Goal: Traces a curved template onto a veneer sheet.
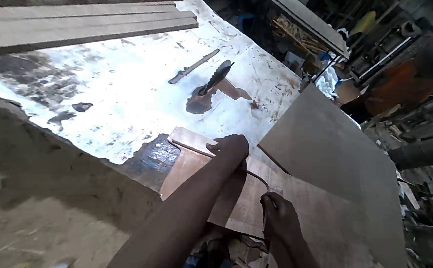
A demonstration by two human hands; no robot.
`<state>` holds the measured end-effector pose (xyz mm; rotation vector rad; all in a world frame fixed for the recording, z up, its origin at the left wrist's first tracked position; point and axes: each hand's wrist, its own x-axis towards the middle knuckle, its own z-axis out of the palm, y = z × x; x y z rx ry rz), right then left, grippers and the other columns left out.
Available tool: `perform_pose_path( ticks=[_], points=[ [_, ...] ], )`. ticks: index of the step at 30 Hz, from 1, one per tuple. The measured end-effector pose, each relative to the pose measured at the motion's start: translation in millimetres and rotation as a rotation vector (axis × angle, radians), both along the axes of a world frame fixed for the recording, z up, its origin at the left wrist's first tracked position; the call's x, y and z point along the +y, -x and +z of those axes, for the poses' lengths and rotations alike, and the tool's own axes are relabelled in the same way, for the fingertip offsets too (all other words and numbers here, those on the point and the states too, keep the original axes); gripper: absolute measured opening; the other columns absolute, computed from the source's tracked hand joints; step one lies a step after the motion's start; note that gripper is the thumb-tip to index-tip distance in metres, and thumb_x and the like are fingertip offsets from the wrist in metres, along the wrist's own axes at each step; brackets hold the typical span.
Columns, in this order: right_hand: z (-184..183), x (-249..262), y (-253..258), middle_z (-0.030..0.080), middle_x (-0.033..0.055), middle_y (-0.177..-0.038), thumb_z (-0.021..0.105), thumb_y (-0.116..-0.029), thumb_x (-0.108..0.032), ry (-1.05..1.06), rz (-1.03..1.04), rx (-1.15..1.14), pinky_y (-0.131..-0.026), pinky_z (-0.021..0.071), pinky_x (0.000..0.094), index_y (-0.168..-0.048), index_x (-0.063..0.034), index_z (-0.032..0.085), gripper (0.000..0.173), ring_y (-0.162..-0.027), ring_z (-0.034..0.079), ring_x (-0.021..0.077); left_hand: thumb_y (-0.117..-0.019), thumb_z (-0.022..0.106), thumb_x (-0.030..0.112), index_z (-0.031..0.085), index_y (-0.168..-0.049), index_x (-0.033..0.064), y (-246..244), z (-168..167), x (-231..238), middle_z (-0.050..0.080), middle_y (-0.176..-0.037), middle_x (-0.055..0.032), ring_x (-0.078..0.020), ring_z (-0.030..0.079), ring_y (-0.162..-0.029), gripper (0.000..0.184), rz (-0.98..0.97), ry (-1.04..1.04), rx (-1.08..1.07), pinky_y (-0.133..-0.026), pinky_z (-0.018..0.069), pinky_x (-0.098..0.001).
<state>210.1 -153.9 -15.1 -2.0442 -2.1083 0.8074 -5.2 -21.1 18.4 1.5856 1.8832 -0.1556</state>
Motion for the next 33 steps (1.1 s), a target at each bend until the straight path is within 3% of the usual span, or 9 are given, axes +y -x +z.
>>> perform_pose_path(
  ticks=[3,8,14,17,20,22,25,30,33],
  points=[
    [9,-15,7,0.073,0.0,-0.096,0.045,-0.1044,-0.037,0.075,-0.025,-0.052,-0.08,0.0568,0.047,-0.109,-0.0198,0.074,0.033,-0.09,0.07,0.0177,-0.0918,0.069,0.02,0.069,-0.102,0.0021,-1,2,-1,0.068,-0.112,-0.0232,-0.0445,0.066,-0.108,0.02,0.027,0.013,-0.005,-0.085,0.0501,-0.0712],
    [13,-35,8,0.073,0.0005,-0.088,0.046,-0.1028,-0.032,0.154,-0.037,-0.026,-0.077,0.0583,0.0436,-0.106,-0.0153,0.074,0.033,-0.083,0.071,0.0163,-0.0892,0.071,0.02,0.069,-0.099,0.0024,2,0,-1,0.069,-0.109,-0.0226,-0.0437,0.067,-0.105,0.021,0.002,0.003,0.0,-0.082,0.0521,-0.0693],
    [38,-72,7,0.071,0.0076,-0.085,0.05,-0.1033,-0.032,0.494,0.026,-0.023,-0.073,0.0555,0.0473,-0.104,-0.0089,0.076,0.035,-0.077,0.068,0.0225,-0.0878,0.073,0.023,0.069,-0.101,0.0035,2,1,-1,0.069,-0.111,-0.023,-0.0454,0.065,-0.109,0.024,0.032,0.014,-0.01,-0.085,0.0488,-0.0735],
    [37,-101,-15,0.072,0.0032,-0.081,0.049,-0.1064,-0.025,0.247,0.053,0.223,-0.064,0.0583,0.0351,-0.111,-0.0082,0.075,0.031,-0.067,0.068,0.0137,-0.0882,0.072,0.022,0.069,-0.1,0.0028,3,1,0,0.068,-0.111,-0.0236,-0.0451,0.066,-0.108,0.023,0.02,0.021,-0.02,-0.084,0.0495,-0.0728],
    [22,-114,-32,0.073,0.0034,-0.087,0.054,-0.104,-0.013,0.029,0.008,0.379,-0.067,0.0615,0.0348,-0.13,-0.004,0.059,0.028,-0.072,0.071,0.0148,-0.089,0.073,0.023,0.068,-0.098,0.0012,4,0,0,0.068,-0.109,-0.0243,-0.0455,0.066,-0.107,0.025,0.002,0.006,-0.037,-0.083,0.0512,-0.0704],
    [6,-117,-41,0.075,0.0022,-0.092,0.059,-0.1009,-0.012,-0.056,-0.021,0.409,-0.07,0.0633,0.0348,-0.124,-0.0041,0.058,0.024,-0.078,0.073,0.0155,-0.0868,0.075,0.025,0.067,-0.095,0.0007,4,0,0,0.068,-0.105,-0.0238,-0.0441,0.067,-0.102,0.027,-0.027,-0.016,-0.025,-0.079,0.0526,-0.0672],
    [-17,-118,-48,0.072,0.006,-0.105,0.063,-0.0985,-0.012,-0.128,-0.054,0.485,-0.077,0.0649,0.0348,-0.114,-0.004,0.07,0.018,-0.088,0.073,0.0167,-0.0858,0.076,0.026,0.065,-0.093,0.0005,4,-1,0,0.068,-0.101,-0.0235,-0.0433,0.068,-0.096,0.028,-0.049,-0.029,0.002,-0.074,0.0536,-0.0649],
    [-37,-116,-47,0.074,0.0021,-0.105,0.06,-0.1007,-0.019,-0.205,-0.074,0.509,-0.084,0.0629,0.036,-0.113,-0.0096,0.072,0.019,-0.094,0.072,0.0151,-0.0906,0.071,0.024,0.067,-0.089,0.0008,1,-3,0,0.068,-0.098,-0.0231,-0.0421,0.069,-0.092,0.024,-0.092,-0.03,0.048,-0.072,0.0545,-0.0631],
    [-39,-116,-48,0.074,0.0006,-0.103,0.06,-0.1014,-0.023,-0.207,-0.086,0.507,-0.081,0.0626,0.0358,-0.113,-0.0109,0.072,0.02,-0.092,0.071,0.0143,-0.0868,0.075,0.031,0.067,-0.084,0.0035,1,-9,2,0.069,-0.092,-0.02,-0.0397,0.069,-0.087,0.029,-0.135,-0.049,0.086,-0.068,0.0549,-0.0605]
  ],
)
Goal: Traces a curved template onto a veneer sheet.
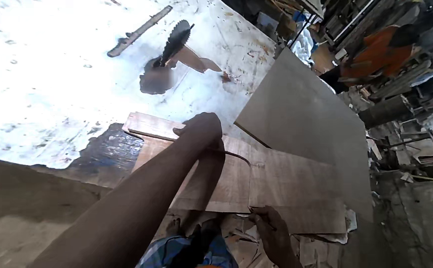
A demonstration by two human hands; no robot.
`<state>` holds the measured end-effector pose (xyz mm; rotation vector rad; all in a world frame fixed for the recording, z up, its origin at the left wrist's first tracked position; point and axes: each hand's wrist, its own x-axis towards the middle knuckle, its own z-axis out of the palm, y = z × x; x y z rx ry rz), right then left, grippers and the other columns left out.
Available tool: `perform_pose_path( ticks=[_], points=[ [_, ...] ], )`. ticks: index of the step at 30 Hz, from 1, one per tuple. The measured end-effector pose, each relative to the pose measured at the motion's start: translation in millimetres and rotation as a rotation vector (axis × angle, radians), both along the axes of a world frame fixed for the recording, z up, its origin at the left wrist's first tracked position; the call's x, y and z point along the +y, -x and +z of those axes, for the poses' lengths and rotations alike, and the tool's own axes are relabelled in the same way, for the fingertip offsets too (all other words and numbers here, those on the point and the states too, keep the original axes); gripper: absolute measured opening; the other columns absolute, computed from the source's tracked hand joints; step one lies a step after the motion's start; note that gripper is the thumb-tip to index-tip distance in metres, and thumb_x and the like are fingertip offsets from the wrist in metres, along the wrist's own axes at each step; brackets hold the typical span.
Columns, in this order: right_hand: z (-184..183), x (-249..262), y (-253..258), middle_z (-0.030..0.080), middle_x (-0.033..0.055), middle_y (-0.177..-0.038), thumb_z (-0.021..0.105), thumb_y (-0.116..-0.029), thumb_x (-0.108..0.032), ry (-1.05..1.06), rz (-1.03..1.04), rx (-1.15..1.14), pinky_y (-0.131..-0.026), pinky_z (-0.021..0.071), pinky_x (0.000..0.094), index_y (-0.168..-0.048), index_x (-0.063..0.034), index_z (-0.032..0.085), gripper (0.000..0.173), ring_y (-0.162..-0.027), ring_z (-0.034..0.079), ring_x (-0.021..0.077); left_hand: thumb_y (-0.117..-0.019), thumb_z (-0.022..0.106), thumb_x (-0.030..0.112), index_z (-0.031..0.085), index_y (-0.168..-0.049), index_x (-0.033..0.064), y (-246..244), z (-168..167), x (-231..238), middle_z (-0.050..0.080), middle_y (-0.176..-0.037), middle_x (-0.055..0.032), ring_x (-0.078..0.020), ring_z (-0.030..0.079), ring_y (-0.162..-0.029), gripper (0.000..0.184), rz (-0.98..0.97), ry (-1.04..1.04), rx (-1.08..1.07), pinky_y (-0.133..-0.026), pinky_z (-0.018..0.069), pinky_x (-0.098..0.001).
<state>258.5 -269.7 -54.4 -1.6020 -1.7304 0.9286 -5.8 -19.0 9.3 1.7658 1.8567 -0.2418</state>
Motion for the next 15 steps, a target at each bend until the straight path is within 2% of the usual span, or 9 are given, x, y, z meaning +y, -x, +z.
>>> perform_pose_path(
  ticks=[1,4,8,10,12,13,15],
  points=[
    [0,0,-1,0.074,0.0004,-0.102,0.06,-0.1012,-0.022,0.007,-0.007,0.006,-0.078,0.0625,0.0344,-0.112,-0.0109,0.072,0.02,-0.089,0.071,0.0139,-0.0845,0.077,0.032,0.068,-0.082,0.0044,0,-4,2,0.069,-0.09,-0.0192,-0.0391,0.069,-0.085,0.03,-0.005,-0.009,0.01,-0.067,0.0549,-0.0601],
    [-2,-1,-4,0.074,0.0009,-0.101,0.06,-0.1011,-0.021,0.016,-0.015,0.028,-0.07,0.0626,0.0323,-0.112,-0.01,0.072,0.02,-0.08,0.071,0.0128,-0.0857,0.078,0.032,0.07,-0.082,0.0057,1,-11,7,0.07,-0.09,-0.0193,-0.0385,0.07,-0.086,0.028,-0.034,-0.01,0.016,-0.069,0.0556,-0.0602],
    [-1,-3,-6,0.073,0.0056,-0.085,0.056,-0.0998,-0.015,-0.142,-0.096,0.221,-0.058,0.0589,0.0286,-0.103,-0.0013,0.069,0.019,-0.067,0.068,0.0123,-0.0847,0.082,0.032,0.076,-0.085,0.0095,11,-21,18,0.072,-0.093,-0.0194,-0.0403,0.07,-0.089,0.023,-0.157,-0.025,-0.011,-0.074,0.0554,-0.0629],
    [-1,-3,-12,0.074,0.0059,-0.092,0.049,-0.1037,-0.017,-0.224,-0.155,0.186,-0.067,0.062,0.031,-0.106,-0.0016,0.069,0.025,-0.077,0.072,0.0147,-0.0855,0.082,0.034,0.078,-0.089,0.0098,11,-19,20,0.073,-0.096,-0.0194,-0.04,0.07,-0.092,0.024,-0.16,0.002,-0.003,-0.077,0.0553,-0.063],
    [-7,-2,-21,0.074,0.007,-0.11,0.046,-0.1067,-0.021,-0.263,-0.146,0.059,-0.084,0.0629,0.0368,-0.118,-0.0037,0.07,0.032,-0.098,0.073,0.0179,-0.0851,0.082,0.034,0.077,-0.086,0.0095,12,-25,20,0.072,-0.093,-0.0181,-0.0387,0.07,-0.09,0.025,-0.135,-0.026,-0.002,-0.075,0.0552,-0.062],
    [-10,-1,-25,0.072,0.0064,-0.119,0.047,-0.1068,-0.023,-0.269,-0.127,-0.021,-0.091,0.0613,0.0393,-0.125,-0.0064,0.069,0.033,-0.106,0.07,0.0182,-0.0828,0.081,0.034,0.073,-0.082,0.0092,11,-34,19,0.071,-0.087,-0.017,-0.0376,0.07,-0.084,0.026,-0.119,-0.077,-0.006,-0.069,0.0552,-0.0614],
    [-18,3,-27,0.067,0.005,-0.133,0.055,-0.1043,-0.025,-0.277,-0.087,-0.139,-0.099,0.059,0.0421,-0.133,-0.0111,0.065,0.034,-0.118,0.066,0.0187,-0.0804,0.079,0.035,0.067,-0.081,0.0076,9,-47,20,0.069,-0.085,-0.0169,-0.0372,0.069,-0.08,0.03,-0.097,-0.138,0.006,-0.063,0.0557,-0.0602]
  ],
)
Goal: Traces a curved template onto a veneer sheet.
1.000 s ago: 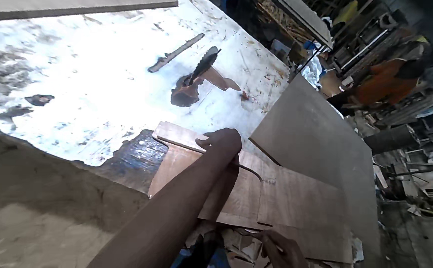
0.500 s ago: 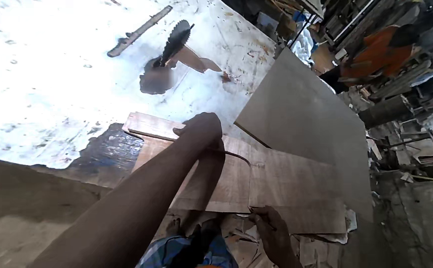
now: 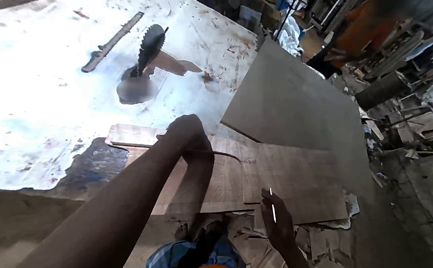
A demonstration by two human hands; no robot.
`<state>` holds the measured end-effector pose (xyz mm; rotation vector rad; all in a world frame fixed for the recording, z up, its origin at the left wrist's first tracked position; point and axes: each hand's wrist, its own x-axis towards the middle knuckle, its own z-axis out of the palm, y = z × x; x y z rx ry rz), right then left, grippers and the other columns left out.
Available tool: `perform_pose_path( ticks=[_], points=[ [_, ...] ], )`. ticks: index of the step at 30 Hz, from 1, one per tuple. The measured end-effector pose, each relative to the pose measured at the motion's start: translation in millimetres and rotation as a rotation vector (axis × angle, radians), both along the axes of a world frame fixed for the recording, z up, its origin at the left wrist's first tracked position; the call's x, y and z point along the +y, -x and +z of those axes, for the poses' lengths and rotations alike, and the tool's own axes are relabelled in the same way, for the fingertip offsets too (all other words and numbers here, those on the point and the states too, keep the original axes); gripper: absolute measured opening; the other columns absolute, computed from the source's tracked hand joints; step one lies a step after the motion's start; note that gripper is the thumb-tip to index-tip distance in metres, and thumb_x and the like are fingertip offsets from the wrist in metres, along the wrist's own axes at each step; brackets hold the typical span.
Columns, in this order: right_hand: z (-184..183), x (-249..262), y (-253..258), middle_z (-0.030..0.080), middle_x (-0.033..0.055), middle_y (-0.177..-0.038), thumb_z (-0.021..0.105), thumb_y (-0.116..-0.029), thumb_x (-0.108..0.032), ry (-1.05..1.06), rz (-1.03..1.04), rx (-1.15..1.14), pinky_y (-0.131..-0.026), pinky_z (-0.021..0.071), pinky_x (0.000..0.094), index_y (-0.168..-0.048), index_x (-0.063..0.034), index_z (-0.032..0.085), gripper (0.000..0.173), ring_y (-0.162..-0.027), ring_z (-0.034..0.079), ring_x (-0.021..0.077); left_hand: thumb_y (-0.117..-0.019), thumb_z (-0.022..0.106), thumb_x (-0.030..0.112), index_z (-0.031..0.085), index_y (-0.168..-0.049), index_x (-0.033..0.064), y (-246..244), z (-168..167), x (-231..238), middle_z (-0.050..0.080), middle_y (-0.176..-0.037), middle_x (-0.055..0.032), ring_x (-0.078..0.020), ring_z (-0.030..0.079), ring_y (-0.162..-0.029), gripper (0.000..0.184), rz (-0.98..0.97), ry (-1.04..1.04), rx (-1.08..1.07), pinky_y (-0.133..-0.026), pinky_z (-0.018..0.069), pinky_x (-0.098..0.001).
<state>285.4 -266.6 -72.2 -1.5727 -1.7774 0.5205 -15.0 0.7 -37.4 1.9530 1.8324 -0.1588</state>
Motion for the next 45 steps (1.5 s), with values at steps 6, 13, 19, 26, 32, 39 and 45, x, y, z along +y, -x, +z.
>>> perform_pose_path(
  ticks=[6,13,19,26,32,39,45],
  points=[
    [-16,8,14,0.065,0.0026,-0.139,0.068,-0.0969,-0.032,-0.021,0.042,-0.179,-0.113,0.0481,0.0454,-0.126,-0.0182,0.071,0.032,-0.135,0.056,0.0215,-0.0865,0.081,0.034,0.078,-0.101,0.0129,0,45,-15,0.073,-0.099,-0.0183,-0.039,0.07,-0.094,0.026,0.012,0.135,-0.065,-0.079,0.0541,-0.0647],
    [-26,5,10,0.069,0.0037,-0.133,0.067,-0.0977,-0.032,-0.056,0.011,-0.171,-0.116,0.0444,0.0461,-0.116,-0.0179,0.075,0.024,-0.135,0.057,0.0224,-0.0915,0.072,0.039,0.076,-0.113,0.0149,3,27,-34,0.072,-0.108,-0.0198,-0.0423,0.069,-0.101,0.032,0.057,0.004,-0.113,-0.08,0.0531,-0.0678],
    [-31,3,6,0.07,0.0033,-0.132,0.073,-0.0933,-0.035,-0.091,0.021,-0.14,-0.118,0.0429,0.0488,-0.111,-0.0181,0.077,0.025,-0.134,0.058,0.0218,-0.0952,0.069,0.044,0.065,-0.135,0.0325,4,-3,-67,0.059,-0.141,-0.0085,-0.0374,0.054,-0.131,0.041,0.097,-0.197,-0.128,-0.097,0.0362,-0.0805],
    [-38,0,5,0.072,0.0033,-0.127,0.073,-0.0929,-0.037,-0.173,0.02,-0.151,-0.114,0.0477,0.0475,-0.105,-0.0182,0.078,0.023,-0.128,0.063,0.0225,-0.1001,0.059,0.049,0.057,-0.145,0.0335,9,-18,-89,0.052,-0.148,-0.0054,-0.0341,0.042,-0.144,0.047,0.049,-0.286,-0.154,-0.109,0.0167,-0.0842],
    [-37,-5,8,0.073,0.0115,-0.123,0.076,-0.0909,-0.032,-0.257,0.015,-0.179,-0.103,0.0556,0.0416,-0.1,-0.0128,0.078,0.021,-0.121,0.067,0.0263,-0.1015,0.055,0.051,0.052,-0.15,0.0336,13,-23,-98,0.049,-0.153,-0.0083,-0.0342,0.039,-0.147,0.052,0.023,-0.334,-0.21,-0.111,0.0095,-0.0838],
    [-36,-7,10,0.071,0.0203,-0.123,0.077,-0.0903,-0.027,-0.275,0.079,-0.193,-0.108,0.0501,0.0449,-0.101,-0.006,0.075,0.024,-0.124,0.064,0.0336,-0.1061,0.031,0.058,0.041,-0.156,0.0418,14,-51,-111,0.035,-0.165,0.0006,-0.0245,0.021,-0.157,0.053,0.013,-0.482,-0.189,-0.12,0.0012,-0.074],
    [-45,-5,6,0.072,0.0184,-0.12,0.077,-0.0906,-0.026,-0.311,0.067,-0.202,-0.109,0.0487,0.042,-0.099,-0.0073,0.073,0.02,-0.124,0.064,0.0311,-0.0964,0.034,0.077,0.036,-0.157,0.0464,9,-53,-112,0.028,-0.168,-0.0051,-0.0316,0.013,-0.158,0.068,0.015,-0.48,-0.126,-0.121,0.0018,-0.0721]
  ],
)
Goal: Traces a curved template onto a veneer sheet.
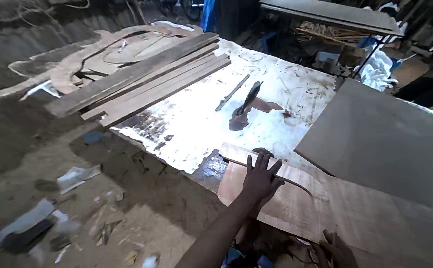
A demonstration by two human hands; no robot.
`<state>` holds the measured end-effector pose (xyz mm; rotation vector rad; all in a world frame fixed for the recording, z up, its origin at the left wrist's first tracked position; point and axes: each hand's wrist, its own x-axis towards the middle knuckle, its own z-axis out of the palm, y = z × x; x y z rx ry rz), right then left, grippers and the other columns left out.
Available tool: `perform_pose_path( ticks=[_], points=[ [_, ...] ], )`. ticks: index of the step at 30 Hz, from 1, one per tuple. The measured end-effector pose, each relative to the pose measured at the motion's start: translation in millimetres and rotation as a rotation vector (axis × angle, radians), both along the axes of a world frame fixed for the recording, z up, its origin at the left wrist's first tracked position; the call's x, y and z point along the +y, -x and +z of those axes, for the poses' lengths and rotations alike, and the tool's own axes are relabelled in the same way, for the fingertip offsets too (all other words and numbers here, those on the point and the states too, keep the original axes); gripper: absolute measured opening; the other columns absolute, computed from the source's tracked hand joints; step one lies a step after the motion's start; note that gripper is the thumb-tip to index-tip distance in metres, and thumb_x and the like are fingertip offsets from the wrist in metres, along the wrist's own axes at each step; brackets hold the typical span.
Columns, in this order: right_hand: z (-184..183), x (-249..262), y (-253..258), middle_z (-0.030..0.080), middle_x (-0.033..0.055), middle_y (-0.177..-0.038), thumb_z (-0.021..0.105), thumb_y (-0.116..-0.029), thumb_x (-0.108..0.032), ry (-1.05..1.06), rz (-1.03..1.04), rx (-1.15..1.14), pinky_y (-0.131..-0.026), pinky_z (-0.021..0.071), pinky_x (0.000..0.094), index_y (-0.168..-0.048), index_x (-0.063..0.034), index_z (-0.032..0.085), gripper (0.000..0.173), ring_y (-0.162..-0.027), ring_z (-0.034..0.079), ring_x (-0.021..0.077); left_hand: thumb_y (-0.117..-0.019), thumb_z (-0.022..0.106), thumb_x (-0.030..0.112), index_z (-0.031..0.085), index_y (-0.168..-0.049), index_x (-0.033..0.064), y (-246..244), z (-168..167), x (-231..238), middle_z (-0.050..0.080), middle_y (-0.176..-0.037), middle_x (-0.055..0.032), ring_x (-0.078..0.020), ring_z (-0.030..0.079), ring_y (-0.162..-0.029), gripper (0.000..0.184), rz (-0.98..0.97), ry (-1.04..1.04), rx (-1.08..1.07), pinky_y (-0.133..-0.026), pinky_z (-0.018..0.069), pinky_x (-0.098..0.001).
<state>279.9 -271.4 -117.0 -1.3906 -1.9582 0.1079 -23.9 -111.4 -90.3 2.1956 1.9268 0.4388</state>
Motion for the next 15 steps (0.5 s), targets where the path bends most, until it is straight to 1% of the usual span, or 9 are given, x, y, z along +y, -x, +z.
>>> perform_pose_path(
  ticks=[2,3,6,8,12,15],
  points=[
    [-2,1,1,0.072,0.0174,-0.12,0.078,-0.0898,-0.024,-0.008,-0.003,0.021,-0.107,0.0495,0.0391,-0.098,-0.0081,0.073,0.019,-0.124,0.064,0.0286,-0.0961,0.035,0.077,0.038,-0.156,0.0464,0,-1,2,0.033,-0.165,-0.0054,-0.0311,0.018,-0.157,0.067,0.002,-0.01,-0.009,-0.121,0.0032,-0.072],
    [-2,1,1,0.072,0.0165,-0.121,0.078,-0.0902,-0.024,-0.003,0.0,0.027,-0.109,0.0491,0.0382,-0.099,-0.0089,0.073,0.018,-0.125,0.063,0.0274,-0.0961,0.035,0.077,0.039,-0.155,0.0462,1,-1,2,0.035,-0.165,-0.0051,-0.0309,0.019,-0.157,0.067,-0.001,-0.006,-0.012,-0.121,0.0042,-0.0715],
    [0,0,5,0.072,0.0158,-0.122,0.076,-0.0912,-0.026,-0.007,-0.022,0.016,-0.109,0.0489,0.0388,-0.098,-0.0096,0.073,0.018,-0.125,0.063,0.0275,-0.0949,0.037,0.078,0.039,-0.154,0.0473,7,-3,9,0.034,-0.165,-0.002,-0.027,0.019,-0.157,0.067,-0.04,0.018,-0.037,-0.123,0.0058,-0.0687],
    [-2,0,4,0.073,0.014,-0.121,0.075,-0.0915,-0.028,-0.02,-0.043,0.002,-0.107,0.0509,0.0389,-0.097,-0.0112,0.074,0.018,-0.123,0.065,0.0269,-0.0929,0.039,0.08,0.043,-0.153,0.0472,8,-5,12,0.037,-0.164,-0.001,-0.0258,0.022,-0.156,0.069,-0.055,-0.006,-0.043,-0.123,0.009,-0.0682],
    [-1,1,9,0.072,0.0089,-0.125,0.075,-0.0917,-0.031,0.005,-0.065,0.031,-0.107,0.0512,0.0398,-0.097,-0.0134,0.074,0.018,-0.125,0.064,0.0242,-0.091,0.037,0.083,0.047,-0.15,0.0439,12,-1,18,0.04,-0.16,0.0034,-0.0228,0.026,-0.154,0.072,-0.079,-0.015,0.001,-0.122,0.0133,-0.0663],
    [-2,-4,18,0.073,0.0075,-0.125,0.076,-0.0913,-0.03,-0.001,-0.099,0.052,-0.109,0.05,0.0418,-0.098,-0.0138,0.074,0.017,-0.126,0.063,0.025,-0.09,0.039,0.083,0.05,-0.148,0.0422,14,-1,24,0.047,-0.153,0.0045,-0.0221,0.03,-0.152,0.071,-0.102,-0.054,0.018,-0.121,0.0152,-0.0649]
  ],
)
